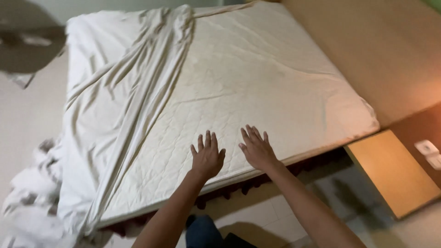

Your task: The person spreads a white fitted sheet over a mattress, smoothing it out and tucking the edges under the mattress corners. They move around the bed to adjust the sheet on all sides, ensuring it is properly fitted.

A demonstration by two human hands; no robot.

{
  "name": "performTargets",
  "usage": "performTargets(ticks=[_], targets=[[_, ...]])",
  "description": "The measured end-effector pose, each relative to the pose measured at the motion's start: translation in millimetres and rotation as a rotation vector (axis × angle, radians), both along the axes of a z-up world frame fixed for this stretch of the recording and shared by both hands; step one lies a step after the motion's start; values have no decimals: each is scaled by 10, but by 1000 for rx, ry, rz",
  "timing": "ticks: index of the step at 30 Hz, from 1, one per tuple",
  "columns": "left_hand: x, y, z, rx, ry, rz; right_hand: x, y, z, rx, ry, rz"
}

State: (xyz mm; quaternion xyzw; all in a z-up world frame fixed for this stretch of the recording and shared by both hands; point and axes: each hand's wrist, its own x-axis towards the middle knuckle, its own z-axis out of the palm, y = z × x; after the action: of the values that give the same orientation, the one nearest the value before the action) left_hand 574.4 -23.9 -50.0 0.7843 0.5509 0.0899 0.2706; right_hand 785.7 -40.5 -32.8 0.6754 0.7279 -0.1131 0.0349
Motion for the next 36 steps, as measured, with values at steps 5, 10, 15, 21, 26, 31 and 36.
performTargets(ticks=[5, 10, 15, 21, 26, 31, 36], targets=[[-99, 115, 87, -8, 62, 138, -144, 375, 159, -4, 52, 136], [-131, 369, 92, 7, 38, 231, -260, 710, 135, -16, 76, 216], [-51, 555, 69, 45, 35, 279, -254, 1063, 103, 33, 76, 332], [39, 602, 137, 44, 65, 353, -161, 1316, 181, 101, 62, 395], [220, 482, 176, 45, 74, 442, -26, 1412, 174, 92, 92, 473], [493, 307, 98, 85, 64, 549, 170, 1454, 130, 96, 108, 579], [851, 63, 40, 59, 117, 652, 398, 1443, 74, 96, 107, 691]])
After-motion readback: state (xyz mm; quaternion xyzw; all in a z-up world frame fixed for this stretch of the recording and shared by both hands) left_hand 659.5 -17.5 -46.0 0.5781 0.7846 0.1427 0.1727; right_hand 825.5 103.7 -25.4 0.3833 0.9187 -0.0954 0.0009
